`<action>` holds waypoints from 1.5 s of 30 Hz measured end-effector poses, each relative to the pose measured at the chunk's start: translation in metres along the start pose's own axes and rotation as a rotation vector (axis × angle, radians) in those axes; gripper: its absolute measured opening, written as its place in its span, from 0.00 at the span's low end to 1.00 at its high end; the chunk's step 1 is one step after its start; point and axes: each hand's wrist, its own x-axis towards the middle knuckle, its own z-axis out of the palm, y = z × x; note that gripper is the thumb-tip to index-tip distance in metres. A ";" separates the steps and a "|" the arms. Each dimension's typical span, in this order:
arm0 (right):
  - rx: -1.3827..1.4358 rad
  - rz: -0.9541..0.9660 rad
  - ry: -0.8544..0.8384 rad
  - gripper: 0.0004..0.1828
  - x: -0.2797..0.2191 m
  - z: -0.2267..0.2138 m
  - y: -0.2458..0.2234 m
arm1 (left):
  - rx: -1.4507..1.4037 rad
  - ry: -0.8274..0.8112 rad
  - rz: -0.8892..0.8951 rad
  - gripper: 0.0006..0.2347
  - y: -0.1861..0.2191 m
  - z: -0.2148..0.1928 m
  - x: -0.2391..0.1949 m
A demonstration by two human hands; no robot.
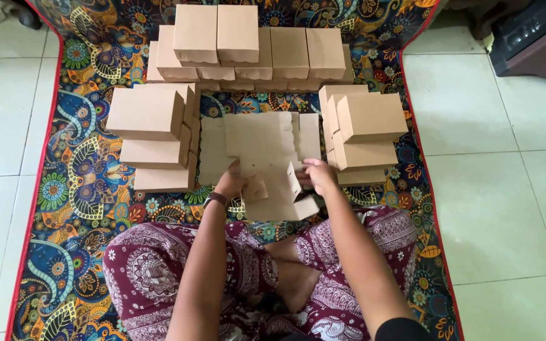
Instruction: A person is sitting on the floor and folding flat cardboard templates into small rectangular boxes, then stacking them.
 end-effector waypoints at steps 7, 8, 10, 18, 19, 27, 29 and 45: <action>-0.710 -0.130 -0.098 0.33 0.031 0.018 0.031 | 0.659 0.105 0.142 0.14 -0.008 0.012 0.004; -0.852 -0.197 -0.145 0.32 0.016 0.026 0.020 | 0.737 0.144 0.192 0.13 -0.013 0.016 0.009; -0.996 -0.262 -0.195 0.32 0.006 0.035 0.012 | 0.812 0.182 0.240 0.12 -0.017 0.021 0.015; -1.092 -0.332 -0.295 0.29 0.012 0.041 0.011 | 0.827 0.238 0.236 0.17 -0.073 0.043 0.067; -1.091 -0.333 -0.292 0.29 0.020 0.037 0.014 | 0.828 0.238 0.239 0.17 -0.067 0.041 0.066; -0.460 -0.315 -0.153 0.26 0.034 0.026 0.017 | 0.167 0.184 -0.036 0.21 -0.069 0.018 0.073; -0.303 -0.236 -0.135 0.21 0.037 0.021 0.009 | -0.087 0.156 -0.084 0.20 -0.025 0.009 0.040; -1.162 -0.087 0.039 0.25 0.038 -0.003 0.018 | 0.837 0.486 0.137 0.09 -0.096 -0.024 0.079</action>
